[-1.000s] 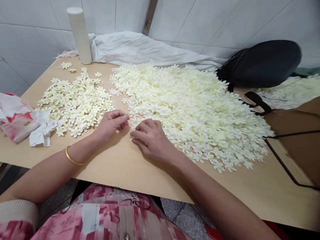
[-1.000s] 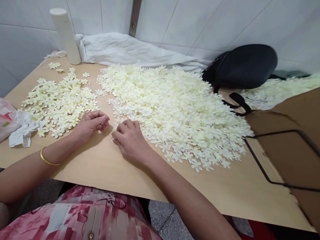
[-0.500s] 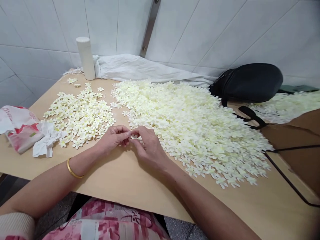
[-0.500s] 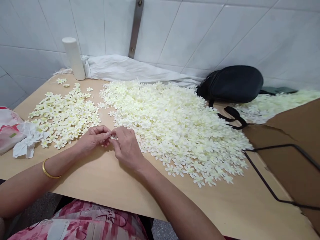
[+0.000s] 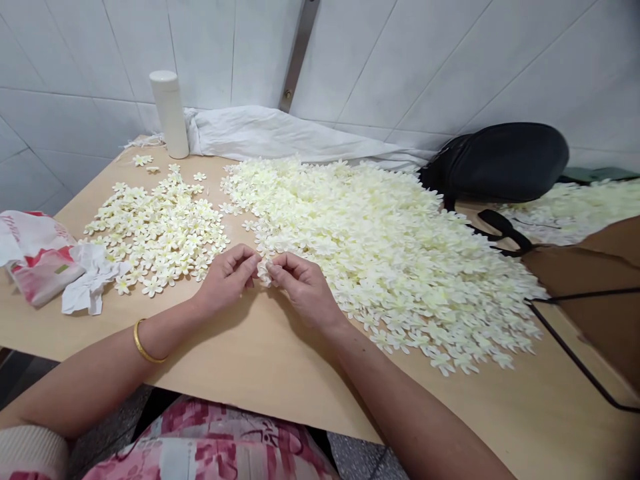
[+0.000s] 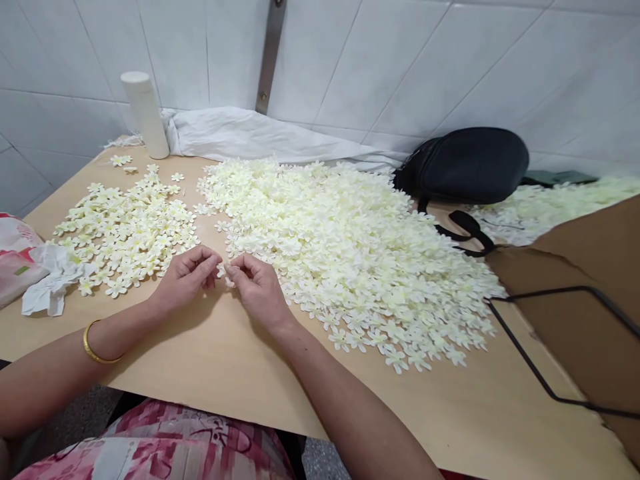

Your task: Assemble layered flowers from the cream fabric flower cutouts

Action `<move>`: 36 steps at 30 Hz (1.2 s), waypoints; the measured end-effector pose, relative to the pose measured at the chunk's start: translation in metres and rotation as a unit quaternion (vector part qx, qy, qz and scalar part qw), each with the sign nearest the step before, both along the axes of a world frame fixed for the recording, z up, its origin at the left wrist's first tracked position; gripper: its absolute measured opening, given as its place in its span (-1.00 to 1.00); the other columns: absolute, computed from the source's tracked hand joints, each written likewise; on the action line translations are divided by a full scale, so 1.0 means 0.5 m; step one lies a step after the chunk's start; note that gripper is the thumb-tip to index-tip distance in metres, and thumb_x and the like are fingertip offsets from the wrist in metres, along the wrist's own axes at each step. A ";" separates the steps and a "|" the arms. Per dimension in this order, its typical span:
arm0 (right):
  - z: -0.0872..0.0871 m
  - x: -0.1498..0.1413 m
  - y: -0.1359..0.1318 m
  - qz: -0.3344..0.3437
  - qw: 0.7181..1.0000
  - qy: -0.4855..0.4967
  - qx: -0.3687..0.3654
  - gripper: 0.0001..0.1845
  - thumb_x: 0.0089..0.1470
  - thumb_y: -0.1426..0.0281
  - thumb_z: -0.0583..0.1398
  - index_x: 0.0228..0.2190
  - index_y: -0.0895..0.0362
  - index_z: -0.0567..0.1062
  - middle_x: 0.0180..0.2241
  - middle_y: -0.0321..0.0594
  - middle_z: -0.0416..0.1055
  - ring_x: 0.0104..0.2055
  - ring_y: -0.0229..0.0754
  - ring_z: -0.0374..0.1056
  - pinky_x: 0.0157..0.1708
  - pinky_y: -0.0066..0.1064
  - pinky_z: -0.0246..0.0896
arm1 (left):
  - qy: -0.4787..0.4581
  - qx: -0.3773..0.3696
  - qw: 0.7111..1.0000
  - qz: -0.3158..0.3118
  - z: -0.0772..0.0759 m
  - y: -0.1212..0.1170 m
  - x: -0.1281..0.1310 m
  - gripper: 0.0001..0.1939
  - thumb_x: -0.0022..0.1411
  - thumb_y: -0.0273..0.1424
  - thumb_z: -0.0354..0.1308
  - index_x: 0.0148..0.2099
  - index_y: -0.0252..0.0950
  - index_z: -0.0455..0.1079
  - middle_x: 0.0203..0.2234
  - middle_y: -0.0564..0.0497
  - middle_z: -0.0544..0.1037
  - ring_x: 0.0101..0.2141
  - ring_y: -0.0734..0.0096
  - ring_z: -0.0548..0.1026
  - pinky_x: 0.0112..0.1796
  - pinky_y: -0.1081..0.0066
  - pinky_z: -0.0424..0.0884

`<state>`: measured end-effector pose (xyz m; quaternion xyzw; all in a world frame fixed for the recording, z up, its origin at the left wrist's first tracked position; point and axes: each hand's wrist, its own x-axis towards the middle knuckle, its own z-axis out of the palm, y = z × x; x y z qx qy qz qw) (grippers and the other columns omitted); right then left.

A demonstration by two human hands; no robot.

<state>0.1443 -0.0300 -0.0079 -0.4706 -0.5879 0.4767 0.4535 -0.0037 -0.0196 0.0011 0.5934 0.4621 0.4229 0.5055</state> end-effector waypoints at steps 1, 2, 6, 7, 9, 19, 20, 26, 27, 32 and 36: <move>0.000 0.001 0.000 -0.006 1.000 -0.004 0.003 -0.72 0.01 0.21 0.13 -0.59 0.10 0.27 -0.63 -0.38 0.14 -0.56 -0.33 0.05 -0.54 -0.45 0.01 | -0.007 -0.013 1.000 -0.010 0.000 0.001 0.000 -0.81 0.14 -0.32 0.08 -0.45 -0.32 0.34 -0.65 0.10 0.36 -0.61 0.55 0.30 -0.51 0.50 0.24; 0.001 0.001 -0.001 -0.011 1.000 -0.011 0.008 -0.72 0.03 0.21 0.11 -0.60 0.10 0.25 -0.63 -0.39 0.12 -0.57 -0.33 0.04 -0.56 -0.45 -0.01 | -0.016 -0.027 0.999 -0.023 -0.001 0.002 -0.001 -0.80 0.14 -0.30 0.09 -0.44 -0.32 0.34 -0.64 0.09 0.38 -0.61 0.56 0.31 -0.52 0.50 0.25; 0.003 0.001 -0.002 -0.029 0.997 -0.052 0.046 -0.69 0.08 0.23 0.06 -0.60 0.10 0.20 -0.62 -0.38 0.11 -0.55 -0.33 0.05 -0.53 -0.44 -0.01 | -0.064 -0.073 0.993 -0.071 -0.004 0.004 -0.002 -0.82 0.03 -0.32 0.21 -0.43 -0.34 0.36 -0.63 0.09 0.40 -0.62 0.59 0.32 -0.53 0.51 0.25; 0.003 0.000 -0.003 -0.028 0.996 -0.059 0.054 -0.69 0.10 0.23 0.05 -0.60 0.10 0.20 -0.62 -0.38 0.12 -0.55 -0.33 0.05 -0.52 -0.44 0.00 | -0.078 -0.081 0.991 -0.075 -0.004 0.004 -0.002 -0.82 0.01 -0.33 0.24 -0.42 -0.34 0.36 -0.63 0.09 0.40 -0.62 0.60 0.32 -0.53 0.52 0.25; 0.002 -0.002 -0.003 -0.022 0.996 -0.068 0.062 -0.67 0.12 0.22 0.02 -0.60 0.10 0.19 -0.62 -0.38 0.12 -0.54 -0.32 0.06 -0.50 -0.43 0.01 | -0.101 -0.094 0.988 -0.075 -0.004 0.004 -0.003 -0.82 -0.02 -0.34 0.26 -0.40 -0.34 0.37 -0.62 0.10 0.41 -0.62 0.60 0.32 -0.52 0.52 0.25; -0.009 -0.006 0.000 0.020 0.999 0.042 0.023 -0.75 0.00 0.18 0.16 -0.48 0.12 0.33 -0.52 -0.34 0.25 -0.48 -0.31 0.17 -0.45 -0.43 0.09 | -0.102 -0.095 0.990 -0.036 -0.010 0.007 -0.006 -0.89 -0.02 -0.45 0.20 -0.49 -0.34 0.32 -0.70 0.12 0.34 -0.63 0.60 0.30 -0.53 0.52 0.21; -0.011 -0.006 0.001 0.023 0.998 0.052 0.016 -0.75 -0.02 0.18 0.18 -0.47 0.12 0.34 -0.51 -0.34 0.25 -0.48 -0.31 0.17 -0.45 -0.43 0.09 | -0.090 -0.086 0.992 -0.032 -0.011 0.007 -0.006 -0.90 -0.03 -0.47 0.19 -0.50 -0.34 0.31 -0.71 0.13 0.33 -0.63 0.60 0.29 -0.54 0.53 0.20; -0.017 -0.005 0.002 -0.002 0.999 0.050 0.014 -0.75 0.00 0.22 0.16 -0.54 0.12 0.29 -0.58 -0.37 0.19 -0.51 -0.33 0.12 -0.48 -0.45 0.05 | -0.060 -0.066 0.995 -0.054 -0.007 0.002 0.000 -0.89 -0.03 -0.46 0.19 -0.51 -0.34 0.30 -0.71 0.14 0.32 -0.65 0.61 0.28 -0.55 0.52 0.19; -0.015 -0.005 0.001 -0.007 0.999 0.043 0.015 -0.74 0.01 0.22 0.15 -0.55 0.11 0.27 -0.59 -0.37 0.17 -0.52 -0.33 0.11 -0.49 -0.45 0.04 | -0.064 -0.070 0.994 -0.057 -0.006 0.002 0.001 -0.88 -0.03 -0.45 0.20 -0.50 -0.34 0.30 -0.70 0.13 0.33 -0.65 0.61 0.29 -0.55 0.52 0.20; -0.002 -0.002 0.000 -0.014 0.999 0.041 0.002 -0.72 0.02 0.23 0.12 -0.58 0.10 0.21 -0.60 -0.40 0.15 -0.55 -0.35 0.09 -0.51 -0.46 0.02 | -0.102 -0.108 0.986 -0.071 -0.008 0.005 -0.005 -0.86 -0.01 -0.40 0.24 -0.38 -0.34 0.38 -0.61 0.09 0.41 -0.60 0.59 0.33 -0.51 0.51 0.24; -0.002 -0.002 -0.001 -0.024 1.000 0.007 0.008 -0.66 0.05 0.18 0.08 -0.61 0.10 0.19 -0.62 -0.40 0.12 -0.56 -0.35 0.06 -0.52 -0.46 0.00 | -0.112 -0.116 0.983 -0.090 -0.011 0.008 -0.009 -0.80 0.06 -0.30 0.20 -0.39 -0.36 0.39 -0.62 0.07 0.41 -0.59 0.60 0.33 -0.49 0.51 0.24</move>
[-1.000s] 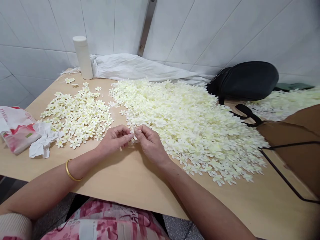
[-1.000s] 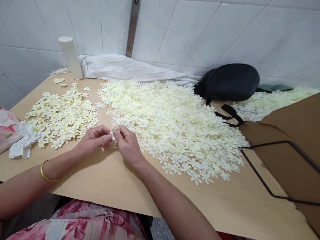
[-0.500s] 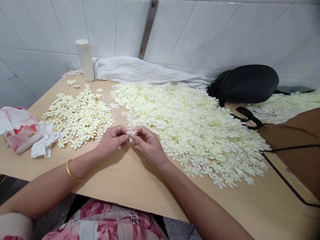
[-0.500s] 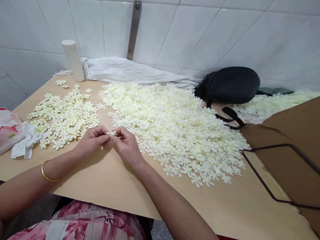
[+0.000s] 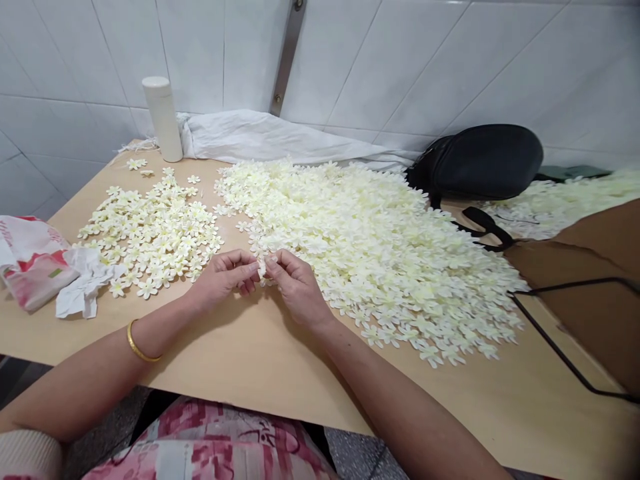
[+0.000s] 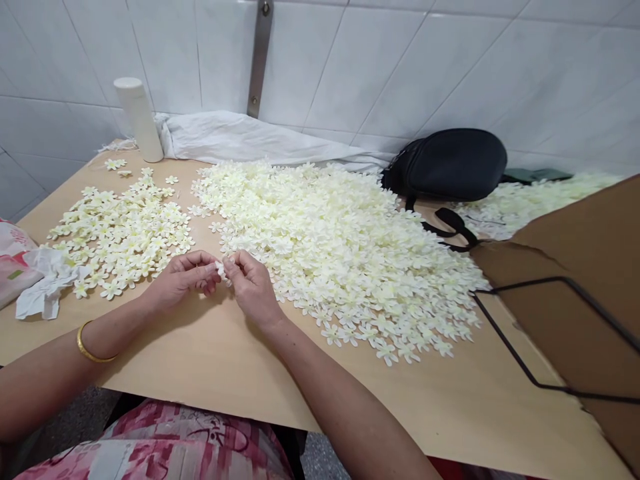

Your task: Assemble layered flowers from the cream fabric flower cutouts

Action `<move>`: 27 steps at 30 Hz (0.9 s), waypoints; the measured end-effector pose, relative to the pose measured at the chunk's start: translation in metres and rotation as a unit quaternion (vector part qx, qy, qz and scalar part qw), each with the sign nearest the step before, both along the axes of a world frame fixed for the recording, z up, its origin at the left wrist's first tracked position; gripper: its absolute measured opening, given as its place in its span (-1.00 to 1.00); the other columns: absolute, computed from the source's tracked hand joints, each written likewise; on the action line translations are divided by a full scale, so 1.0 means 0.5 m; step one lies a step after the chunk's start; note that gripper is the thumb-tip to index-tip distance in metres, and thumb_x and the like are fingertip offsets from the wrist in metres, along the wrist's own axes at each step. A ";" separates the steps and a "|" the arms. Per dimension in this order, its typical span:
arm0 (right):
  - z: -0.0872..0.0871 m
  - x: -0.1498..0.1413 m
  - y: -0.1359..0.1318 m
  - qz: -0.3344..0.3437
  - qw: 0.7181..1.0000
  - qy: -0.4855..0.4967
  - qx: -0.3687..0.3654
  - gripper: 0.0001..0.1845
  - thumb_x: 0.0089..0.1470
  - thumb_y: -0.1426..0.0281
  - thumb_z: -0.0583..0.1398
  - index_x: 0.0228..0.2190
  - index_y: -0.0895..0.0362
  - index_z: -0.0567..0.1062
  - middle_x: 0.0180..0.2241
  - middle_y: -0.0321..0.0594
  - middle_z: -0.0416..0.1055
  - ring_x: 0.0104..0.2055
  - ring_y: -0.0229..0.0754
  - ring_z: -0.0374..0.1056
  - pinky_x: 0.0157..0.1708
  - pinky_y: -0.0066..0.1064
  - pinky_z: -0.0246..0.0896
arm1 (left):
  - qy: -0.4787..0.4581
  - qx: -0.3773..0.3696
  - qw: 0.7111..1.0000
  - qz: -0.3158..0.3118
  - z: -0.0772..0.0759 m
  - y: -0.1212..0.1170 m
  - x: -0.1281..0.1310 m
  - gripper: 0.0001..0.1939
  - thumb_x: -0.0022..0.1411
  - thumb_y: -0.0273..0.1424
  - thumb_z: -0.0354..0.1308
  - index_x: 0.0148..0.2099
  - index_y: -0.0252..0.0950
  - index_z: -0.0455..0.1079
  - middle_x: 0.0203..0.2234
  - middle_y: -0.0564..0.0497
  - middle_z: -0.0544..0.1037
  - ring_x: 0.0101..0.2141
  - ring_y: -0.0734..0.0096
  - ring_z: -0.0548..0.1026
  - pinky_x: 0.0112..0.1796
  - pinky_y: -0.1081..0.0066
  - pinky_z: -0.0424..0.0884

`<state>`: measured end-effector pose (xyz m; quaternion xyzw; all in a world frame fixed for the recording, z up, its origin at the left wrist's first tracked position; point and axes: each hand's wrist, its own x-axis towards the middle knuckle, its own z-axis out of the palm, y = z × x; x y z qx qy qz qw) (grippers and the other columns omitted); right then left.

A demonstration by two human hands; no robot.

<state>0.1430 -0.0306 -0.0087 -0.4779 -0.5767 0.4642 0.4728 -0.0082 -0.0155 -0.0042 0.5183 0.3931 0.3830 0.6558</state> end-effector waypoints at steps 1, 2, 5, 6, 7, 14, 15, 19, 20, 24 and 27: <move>-0.001 -0.001 0.000 -0.005 1.000 -0.011 0.007 -0.64 0.07 0.17 0.06 -0.62 0.11 0.18 -0.62 -0.39 0.12 -0.55 -0.34 0.06 -0.51 -0.46 0.00 | -0.003 0.002 1.000 -0.006 0.000 0.000 0.000 -0.78 0.08 -0.28 0.19 -0.41 -0.37 0.38 -0.62 0.06 0.40 -0.59 0.59 0.34 -0.49 0.50 0.25; -0.003 -0.002 0.001 -0.008 1.000 -0.018 0.014 -0.62 0.09 0.15 0.04 -0.63 0.11 0.18 -0.61 -0.38 0.13 -0.54 -0.34 0.07 -0.49 -0.45 0.01 | -0.005 0.003 1.000 -0.011 0.001 0.000 0.001 -0.76 0.08 -0.26 0.19 -0.42 -0.37 0.38 -0.62 0.06 0.40 -0.59 0.59 0.34 -0.49 0.50 0.25; -0.006 -0.006 0.002 -0.003 0.999 -0.020 0.030 -0.59 0.10 0.12 0.01 -0.64 0.11 0.18 -0.60 -0.35 0.16 -0.52 -0.32 0.09 -0.47 -0.44 0.03 | -0.008 -0.001 1.000 -0.008 0.004 -0.003 0.005 -0.76 0.02 -0.27 0.23 -0.45 -0.36 0.36 -0.63 0.07 0.40 -0.60 0.58 0.34 -0.50 0.50 0.25; -0.007 -0.007 0.003 0.002 0.999 -0.021 0.033 -0.59 0.10 0.12 0.01 -0.63 0.11 0.19 -0.60 -0.36 0.16 -0.52 -0.32 0.09 -0.47 -0.44 0.03 | -0.007 -0.001 1.000 -0.002 0.005 -0.003 0.006 -0.77 -0.01 -0.29 0.25 -0.46 -0.36 0.35 -0.64 0.07 0.40 -0.61 0.58 0.34 -0.51 0.50 0.25; -0.007 -0.007 0.003 0.006 0.999 -0.022 0.035 -0.60 0.10 0.13 0.02 -0.63 0.11 0.19 -0.61 -0.36 0.16 -0.52 -0.33 0.08 -0.47 -0.44 0.03 | -0.004 -0.001 1.000 0.006 0.005 -0.004 0.006 -0.77 -0.02 -0.30 0.26 -0.47 -0.36 0.34 -0.65 0.08 0.40 -0.62 0.58 0.34 -0.52 0.51 0.25; -0.009 -0.004 -0.001 0.041 0.998 -0.003 0.037 -0.72 0.06 0.25 0.08 -0.59 0.13 0.28 -0.59 -0.35 0.17 -0.51 -0.32 0.07 -0.47 -0.44 0.02 | 0.017 -0.002 0.998 0.064 0.013 -0.007 -0.008 -0.83 -0.06 -0.41 0.25 -0.50 -0.35 0.32 -0.68 0.09 0.41 -0.63 0.59 0.34 -0.53 0.52 0.26; -0.009 -0.004 -0.003 0.043 0.998 -0.004 0.039 -0.74 0.05 0.27 0.08 -0.58 0.13 0.30 -0.59 -0.34 0.18 -0.50 -0.31 0.08 -0.47 -0.44 0.02 | 0.017 -0.007 0.998 0.068 0.015 -0.008 -0.009 -0.84 -0.06 -0.41 0.26 -0.49 -0.35 0.32 -0.68 0.09 0.42 -0.63 0.58 0.35 -0.53 0.52 0.27; -0.011 -0.007 -0.006 0.022 0.996 -0.042 0.079 -0.83 0.02 0.36 0.09 -0.55 0.13 0.36 -0.56 -0.31 0.28 -0.47 -0.28 0.17 -0.41 -0.41 0.07 | 0.000 -0.046 0.995 0.084 0.021 -0.015 -0.009 -0.78 -0.07 -0.34 0.28 -0.47 -0.34 0.32 -0.69 0.09 0.42 -0.65 0.59 0.35 -0.55 0.53 0.26; -0.011 -0.008 -0.007 0.015 0.994 -0.051 0.094 -0.84 0.01 0.37 0.08 -0.54 0.13 0.37 -0.55 -0.30 0.31 -0.45 -0.27 0.20 -0.38 -0.41 0.09 | 0.003 -0.057 0.995 0.084 0.022 -0.017 -0.008 -0.76 -0.06 -0.31 0.28 -0.46 -0.35 0.33 -0.69 0.09 0.42 -0.65 0.59 0.35 -0.55 0.53 0.26; -0.012 -0.011 -0.008 0.004 0.991 -0.055 0.120 -0.85 0.01 0.41 0.07 -0.55 0.13 0.36 -0.54 -0.30 0.33 -0.44 -0.27 0.22 -0.37 -0.43 0.10 | 0.042 -0.064 0.995 0.061 0.024 -0.026 -0.003 -0.72 -0.09 -0.28 0.32 -0.48 -0.39 0.37 -0.67 0.05 0.42 -0.64 0.60 0.35 -0.54 0.52 0.26; -0.009 -0.009 -0.007 0.001 0.993 -0.047 0.110 -0.82 0.03 0.39 0.04 -0.57 0.13 0.31 -0.59 -0.34 0.25 -0.49 -0.30 0.15 -0.44 -0.45 0.05 | 0.050 -0.055 0.995 0.070 0.024 -0.028 0.002 -0.75 -0.12 -0.31 0.32 -0.51 -0.39 0.38 -0.66 0.05 0.42 -0.62 0.58 0.35 -0.54 0.51 0.25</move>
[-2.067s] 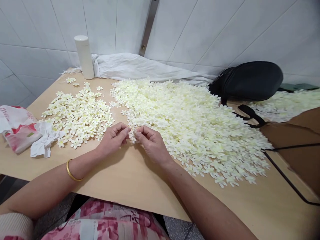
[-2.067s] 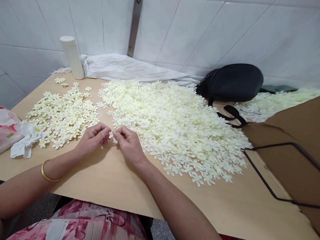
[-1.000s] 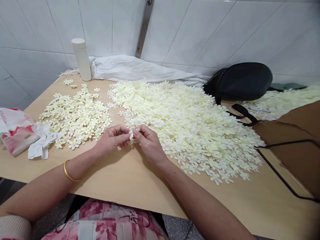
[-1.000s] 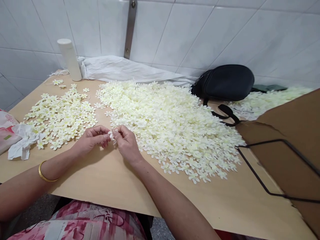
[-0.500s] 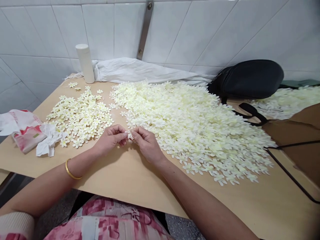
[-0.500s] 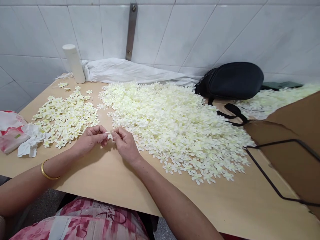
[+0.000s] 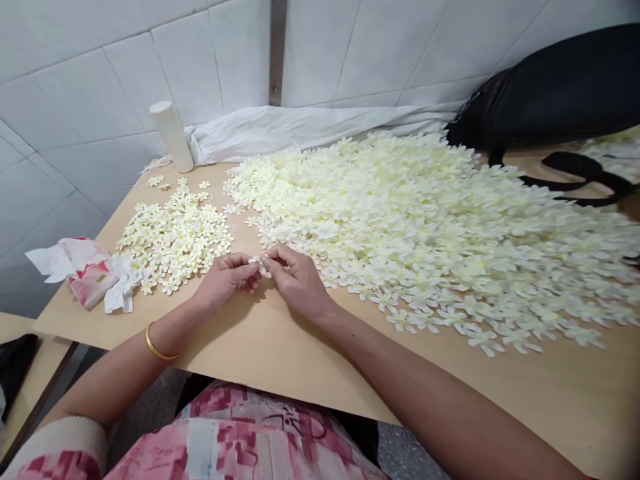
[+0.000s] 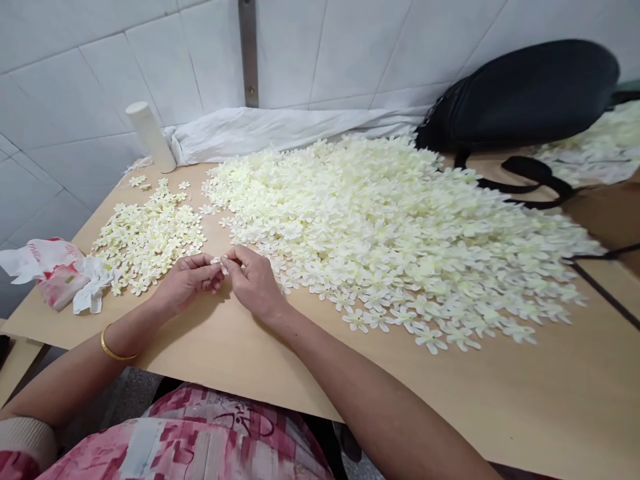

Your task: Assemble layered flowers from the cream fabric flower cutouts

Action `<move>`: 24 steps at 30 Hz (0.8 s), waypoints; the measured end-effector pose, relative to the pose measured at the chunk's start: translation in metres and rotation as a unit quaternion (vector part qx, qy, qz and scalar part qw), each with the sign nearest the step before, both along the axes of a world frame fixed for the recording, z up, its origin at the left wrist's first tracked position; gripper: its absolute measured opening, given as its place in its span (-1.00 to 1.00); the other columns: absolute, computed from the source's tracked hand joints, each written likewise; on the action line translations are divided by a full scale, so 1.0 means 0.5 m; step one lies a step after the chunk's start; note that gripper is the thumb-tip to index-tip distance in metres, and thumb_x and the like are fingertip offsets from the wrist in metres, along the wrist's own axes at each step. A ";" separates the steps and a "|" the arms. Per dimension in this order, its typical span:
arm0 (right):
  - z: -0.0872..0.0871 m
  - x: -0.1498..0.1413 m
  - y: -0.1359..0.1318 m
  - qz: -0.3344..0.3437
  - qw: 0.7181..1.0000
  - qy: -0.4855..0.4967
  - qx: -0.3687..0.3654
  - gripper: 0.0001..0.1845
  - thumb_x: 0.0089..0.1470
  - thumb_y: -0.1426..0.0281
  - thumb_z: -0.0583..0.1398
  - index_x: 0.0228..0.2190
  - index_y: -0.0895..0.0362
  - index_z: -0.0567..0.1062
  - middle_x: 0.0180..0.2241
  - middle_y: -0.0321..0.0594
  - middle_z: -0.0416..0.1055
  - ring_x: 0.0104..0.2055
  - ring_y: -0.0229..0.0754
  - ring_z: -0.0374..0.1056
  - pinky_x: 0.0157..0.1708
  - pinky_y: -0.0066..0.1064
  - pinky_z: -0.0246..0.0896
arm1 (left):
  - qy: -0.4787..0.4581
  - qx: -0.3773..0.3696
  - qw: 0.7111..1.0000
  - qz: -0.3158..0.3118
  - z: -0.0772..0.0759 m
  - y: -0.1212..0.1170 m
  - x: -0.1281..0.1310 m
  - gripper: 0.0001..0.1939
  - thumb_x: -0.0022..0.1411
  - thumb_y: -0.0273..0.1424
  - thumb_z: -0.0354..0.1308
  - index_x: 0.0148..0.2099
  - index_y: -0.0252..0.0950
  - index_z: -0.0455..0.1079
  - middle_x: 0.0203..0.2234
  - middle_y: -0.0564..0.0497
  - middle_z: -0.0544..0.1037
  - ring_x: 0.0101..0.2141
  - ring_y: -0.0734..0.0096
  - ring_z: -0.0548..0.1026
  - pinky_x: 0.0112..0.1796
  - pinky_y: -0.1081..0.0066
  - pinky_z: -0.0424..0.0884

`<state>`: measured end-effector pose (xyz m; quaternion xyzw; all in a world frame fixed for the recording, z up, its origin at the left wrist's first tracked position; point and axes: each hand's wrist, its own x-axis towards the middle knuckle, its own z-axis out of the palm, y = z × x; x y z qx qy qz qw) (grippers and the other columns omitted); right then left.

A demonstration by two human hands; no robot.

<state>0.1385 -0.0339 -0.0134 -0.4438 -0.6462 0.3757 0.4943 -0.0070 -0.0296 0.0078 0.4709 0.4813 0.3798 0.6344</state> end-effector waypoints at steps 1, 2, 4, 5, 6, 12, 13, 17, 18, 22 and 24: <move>0.001 0.001 0.001 -0.002 1.000 0.001 -0.002 -0.80 0.04 0.37 0.03 -0.58 0.13 0.30 -0.60 -0.35 0.22 -0.51 -0.31 0.13 -0.46 -0.45 0.03 | 0.005 0.005 1.000 0.006 0.001 0.001 0.002 -0.76 -0.11 -0.32 0.31 -0.52 -0.38 0.37 -0.66 0.05 0.41 -0.62 0.58 0.34 -0.54 0.51 0.25; 0.001 0.003 0.002 -0.003 1.000 0.002 -0.004 -0.78 0.05 0.36 0.02 -0.59 0.13 0.28 -0.61 -0.36 0.19 -0.52 -0.31 0.11 -0.46 -0.45 0.02 | 0.016 0.013 1.000 0.009 0.002 0.003 0.003 -0.78 -0.09 -0.33 0.29 -0.53 -0.38 0.37 -0.66 0.05 0.41 -0.63 0.58 0.34 -0.54 0.51 0.24; 0.001 0.006 0.005 0.001 1.000 0.007 -0.006 -0.76 0.06 0.33 0.02 -0.59 0.13 0.27 -0.61 -0.36 0.19 -0.51 -0.32 0.11 -0.46 -0.45 0.02 | 0.054 0.045 0.998 0.000 0.005 0.008 0.006 -0.80 -0.05 -0.36 0.25 -0.55 -0.37 0.34 -0.68 0.07 0.39 -0.64 0.60 0.31 -0.55 0.51 0.21; 0.001 0.007 0.007 0.007 1.000 0.012 -0.009 -0.77 0.05 0.32 0.04 -0.58 0.13 0.28 -0.59 -0.35 0.22 -0.50 -0.31 0.13 -0.45 -0.45 0.03 | 0.081 0.067 0.994 -0.009 0.008 0.011 0.007 -0.81 -0.04 -0.37 0.23 -0.56 -0.37 0.33 -0.70 0.09 0.37 -0.64 0.61 0.29 -0.55 0.52 0.20; 0.000 0.009 0.009 0.013 1.000 0.017 -0.015 -0.78 0.03 0.30 0.07 -0.57 0.13 0.29 -0.58 -0.34 0.24 -0.49 -0.31 0.14 -0.44 -0.45 0.03 | 0.109 0.090 0.990 -0.019 0.011 0.014 0.008 -0.81 -0.03 -0.39 0.21 -0.58 -0.36 0.31 -0.72 0.11 0.34 -0.65 0.62 0.27 -0.55 0.52 0.18; 0.003 0.013 0.016 0.013 0.996 0.046 -0.070 -0.76 -0.01 0.32 0.08 -0.63 0.12 0.27 -0.64 -0.37 0.18 -0.54 -0.32 0.08 -0.50 -0.45 0.00 | 0.161 0.103 0.978 -0.085 0.020 0.021 0.014 -0.75 0.01 -0.31 0.20 -0.55 -0.34 0.26 -0.74 0.14 0.30 -0.67 0.62 0.24 -0.58 0.53 0.14; 0.005 0.013 0.017 0.007 0.996 0.048 -0.071 -0.74 0.00 0.32 0.07 -0.65 0.12 0.24 -0.66 -0.38 0.16 -0.55 -0.32 0.07 -0.50 -0.45 -0.01 | 0.143 0.101 0.981 -0.088 0.018 0.021 0.014 -0.75 0.01 -0.29 0.20 -0.54 -0.34 0.27 -0.73 0.13 0.31 -0.66 0.61 0.25 -0.58 0.53 0.15; 0.014 0.013 0.016 -0.034 0.999 0.008 -0.042 -0.70 0.03 0.31 0.04 -0.67 0.10 0.14 -0.68 -0.39 0.12 -0.57 -0.33 0.05 -0.51 -0.44 -0.04 | 0.055 0.089 0.992 -0.076 0.001 0.021 0.014 -0.73 0.04 -0.24 0.21 -0.51 -0.35 0.33 -0.64 0.08 0.39 -0.63 0.60 0.31 -0.53 0.51 0.22; 0.015 0.012 0.016 -0.043 0.999 -0.003 -0.033 -0.69 0.04 0.31 0.04 -0.66 0.09 0.12 -0.68 -0.39 0.11 -0.58 -0.33 0.04 -0.52 -0.44 -0.04 | 0.034 0.079 0.994 -0.072 -0.003 0.021 0.015 -0.73 0.04 -0.22 0.21 -0.50 -0.34 0.35 -0.62 0.07 0.41 -0.62 0.60 0.32 -0.52 0.50 0.24; 0.011 0.010 0.019 -0.071 0.997 -0.032 -0.005 -0.62 0.07 0.27 0.01 -0.70 0.09 0.05 -0.72 -0.41 0.02 -0.63 -0.35 -0.02 -0.56 -0.44 -0.09 | -0.005 0.049 0.996 -0.077 -0.011 0.020 0.018 -0.73 0.04 -0.22 0.22 -0.47 -0.34 0.38 -0.63 0.06 0.43 -0.61 0.59 0.34 -0.52 0.50 0.25; 0.008 0.010 0.022 -0.072 0.997 -0.039 0.003 -0.60 0.08 0.26 -0.01 -0.71 0.09 0.05 -0.73 -0.40 0.01 -0.64 -0.36 -0.03 -0.57 -0.45 -0.10 | -0.003 0.047 0.996 -0.079 -0.011 0.019 0.020 -0.76 0.03 -0.25 0.24 -0.48 -0.34 0.38 -0.65 0.07 0.42 -0.62 0.59 0.33 -0.52 0.50 0.25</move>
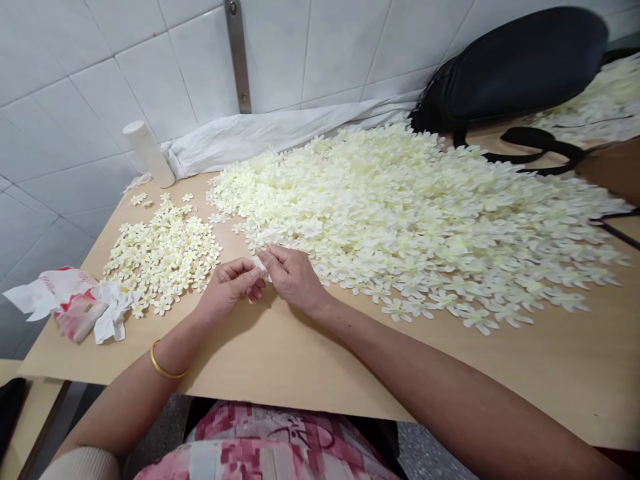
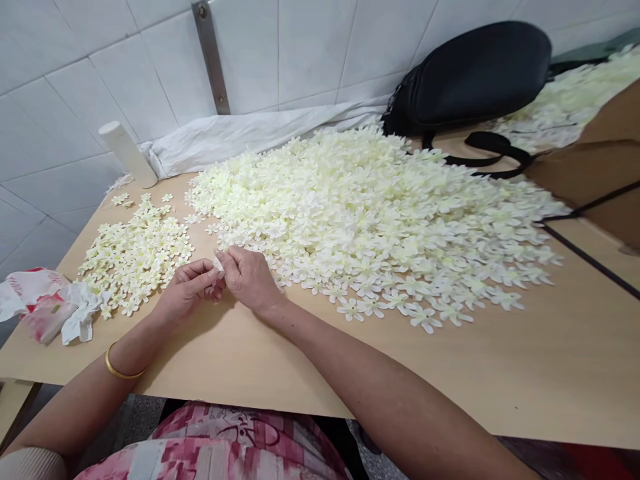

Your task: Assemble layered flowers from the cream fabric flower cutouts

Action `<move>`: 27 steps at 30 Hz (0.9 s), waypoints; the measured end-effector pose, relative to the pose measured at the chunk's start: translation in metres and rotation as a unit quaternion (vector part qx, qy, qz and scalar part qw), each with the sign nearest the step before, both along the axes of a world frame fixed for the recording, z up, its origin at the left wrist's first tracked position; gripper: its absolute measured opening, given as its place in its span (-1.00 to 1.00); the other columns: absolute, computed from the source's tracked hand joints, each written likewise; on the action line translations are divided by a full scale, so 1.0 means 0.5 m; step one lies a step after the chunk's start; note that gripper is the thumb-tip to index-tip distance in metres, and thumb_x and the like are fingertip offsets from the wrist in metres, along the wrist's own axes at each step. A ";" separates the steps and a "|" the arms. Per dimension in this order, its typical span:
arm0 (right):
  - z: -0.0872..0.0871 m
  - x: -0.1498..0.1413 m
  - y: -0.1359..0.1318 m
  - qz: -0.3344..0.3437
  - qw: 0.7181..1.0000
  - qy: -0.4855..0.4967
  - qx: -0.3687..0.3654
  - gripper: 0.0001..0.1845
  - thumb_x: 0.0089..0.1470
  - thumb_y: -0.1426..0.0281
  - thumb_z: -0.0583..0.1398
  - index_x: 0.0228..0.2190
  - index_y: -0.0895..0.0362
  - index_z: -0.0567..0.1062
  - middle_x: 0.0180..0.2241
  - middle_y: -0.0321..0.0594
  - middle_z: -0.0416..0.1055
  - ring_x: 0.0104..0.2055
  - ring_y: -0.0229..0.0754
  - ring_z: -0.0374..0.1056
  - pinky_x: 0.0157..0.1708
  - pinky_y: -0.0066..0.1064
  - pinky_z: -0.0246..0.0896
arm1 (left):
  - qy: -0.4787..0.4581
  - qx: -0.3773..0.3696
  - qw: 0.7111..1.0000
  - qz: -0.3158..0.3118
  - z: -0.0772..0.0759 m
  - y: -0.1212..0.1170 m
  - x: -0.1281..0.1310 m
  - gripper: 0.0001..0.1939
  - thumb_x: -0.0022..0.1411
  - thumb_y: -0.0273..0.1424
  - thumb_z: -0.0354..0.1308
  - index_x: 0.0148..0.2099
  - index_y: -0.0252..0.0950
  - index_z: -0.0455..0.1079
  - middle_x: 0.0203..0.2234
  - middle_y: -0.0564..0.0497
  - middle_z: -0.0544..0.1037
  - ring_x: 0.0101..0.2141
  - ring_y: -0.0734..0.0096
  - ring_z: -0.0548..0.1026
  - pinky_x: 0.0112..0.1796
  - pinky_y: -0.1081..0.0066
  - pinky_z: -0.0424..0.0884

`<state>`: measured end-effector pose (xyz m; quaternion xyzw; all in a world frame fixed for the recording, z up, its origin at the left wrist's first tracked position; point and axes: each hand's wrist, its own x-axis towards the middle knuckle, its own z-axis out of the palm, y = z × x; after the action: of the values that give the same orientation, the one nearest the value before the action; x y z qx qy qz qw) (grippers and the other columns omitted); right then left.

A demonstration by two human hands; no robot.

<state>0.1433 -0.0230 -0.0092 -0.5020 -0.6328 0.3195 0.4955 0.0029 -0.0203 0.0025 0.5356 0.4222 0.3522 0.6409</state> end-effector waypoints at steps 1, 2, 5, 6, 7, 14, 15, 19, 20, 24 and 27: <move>-0.001 0.000 0.001 0.004 1.000 -0.001 0.001 -0.59 0.08 0.25 -0.01 -0.72 0.10 0.05 -0.73 -0.40 0.01 -0.64 -0.36 -0.03 -0.56 -0.45 -0.10 | 0.002 0.002 1.000 0.002 0.000 -0.001 0.001 -0.76 0.01 -0.27 0.25 -0.48 -0.34 0.37 -0.65 0.08 0.41 -0.62 0.60 0.33 -0.51 0.50 0.25; -0.002 0.000 0.002 0.009 1.000 -0.001 0.000 -0.58 0.08 0.23 -0.01 -0.72 0.10 0.06 -0.73 -0.40 0.02 -0.64 -0.36 -0.02 -0.56 -0.45 -0.09 | 0.005 0.004 1.000 0.005 0.000 -0.001 0.002 -0.77 0.00 -0.28 0.26 -0.49 -0.34 0.37 -0.65 0.08 0.41 -0.62 0.59 0.33 -0.51 0.50 0.26; -0.003 0.002 0.002 0.031 0.999 0.003 -0.011 -0.57 0.10 0.20 -0.02 -0.71 0.10 0.08 -0.72 -0.39 0.03 -0.62 -0.36 -0.01 -0.55 -0.45 -0.09 | 0.022 0.015 1.000 0.014 0.002 0.000 0.001 -0.79 -0.01 -0.30 0.25 -0.50 -0.33 0.36 -0.66 0.08 0.40 -0.62 0.58 0.32 -0.52 0.49 0.25; -0.003 0.002 0.002 0.036 0.999 0.004 -0.013 -0.56 0.10 0.19 -0.02 -0.71 0.10 0.08 -0.72 -0.39 0.03 -0.62 -0.36 -0.01 -0.55 -0.45 -0.09 | 0.033 0.020 0.999 0.017 0.003 0.001 0.000 -0.80 -0.01 -0.31 0.24 -0.51 -0.33 0.36 -0.67 0.09 0.39 -0.63 0.59 0.32 -0.52 0.50 0.24; -0.004 0.003 0.001 0.038 0.999 0.004 -0.013 -0.56 0.10 0.19 -0.01 -0.72 0.10 0.07 -0.72 -0.39 0.01 -0.62 -0.35 -0.02 -0.55 -0.45 -0.09 | 0.047 0.023 0.998 0.020 0.004 0.002 -0.002 -0.81 -0.01 -0.33 0.23 -0.51 -0.33 0.35 -0.68 0.09 0.39 -0.64 0.59 0.31 -0.54 0.50 0.22; -0.006 0.002 -0.003 0.019 1.000 0.012 0.007 -0.63 0.04 0.27 0.06 -0.71 0.12 0.16 -0.68 -0.37 0.11 -0.57 -0.34 0.03 -0.51 -0.44 -0.07 | 0.095 -0.032 0.995 0.017 0.021 0.016 -0.021 -0.83 -0.08 -0.37 0.23 -0.55 -0.34 0.31 -0.69 0.08 0.40 -0.69 0.65 0.20 -0.63 0.55 0.03; -0.005 0.003 -0.003 0.018 1.000 0.020 0.004 -0.66 0.03 0.29 0.07 -0.69 0.12 0.19 -0.67 -0.37 0.13 -0.57 -0.33 0.05 -0.51 -0.45 -0.06 | 0.102 -0.040 0.994 0.014 0.024 0.017 -0.023 -0.82 -0.10 -0.37 0.23 -0.56 -0.34 0.32 -0.70 0.08 0.40 -0.69 0.65 0.20 -0.64 0.55 0.02; 0.000 0.009 0.000 0.025 0.998 0.059 -0.017 -0.70 0.02 0.30 0.08 -0.67 0.12 0.23 -0.65 -0.37 0.12 -0.55 -0.33 0.04 -0.49 -0.44 -0.03 | 0.138 -0.041 0.989 -0.023 0.033 0.019 -0.032 -0.83 -0.08 -0.36 0.21 -0.56 -0.34 0.32 -0.74 0.12 0.34 -0.72 0.69 0.13 -0.65 0.55 -0.04; 0.001 0.011 0.001 0.030 0.997 0.067 -0.023 -0.69 0.01 0.29 0.08 -0.68 0.13 0.23 -0.66 -0.38 0.11 -0.55 -0.33 0.03 -0.48 -0.44 -0.03 | 0.157 -0.037 0.986 -0.039 0.036 0.019 -0.034 -0.83 -0.08 -0.36 0.20 -0.56 -0.34 0.33 -0.74 0.12 0.33 -0.72 0.69 0.13 -0.65 0.55 -0.04; 0.005 0.016 0.002 0.060 0.992 0.095 -0.055 -0.66 0.00 0.23 0.09 -0.68 0.13 0.24 -0.66 -0.36 0.13 -0.56 -0.34 0.04 -0.50 -0.44 -0.02 | 0.251 -0.005 0.962 -0.110 0.043 0.016 -0.039 -0.83 -0.06 -0.37 0.21 -0.56 -0.37 0.35 -0.73 0.10 0.33 -0.68 0.65 0.16 -0.62 0.55 0.01; 0.004 0.016 0.002 0.074 0.991 0.094 -0.066 -0.61 -0.02 0.16 0.11 -0.70 0.13 0.21 -0.69 -0.38 0.10 -0.58 -0.35 0.01 -0.54 -0.45 -0.06 | 0.240 0.012 0.966 -0.096 0.044 0.014 -0.035 -0.81 -0.08 -0.35 0.24 -0.54 -0.37 0.35 -0.72 0.10 0.34 -0.67 0.64 0.17 -0.60 0.53 0.03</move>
<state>0.1514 -0.0219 -0.0072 -0.4536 -0.5964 0.4418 0.4934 -0.0145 -0.0133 0.0245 0.6507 0.5058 0.1549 0.5448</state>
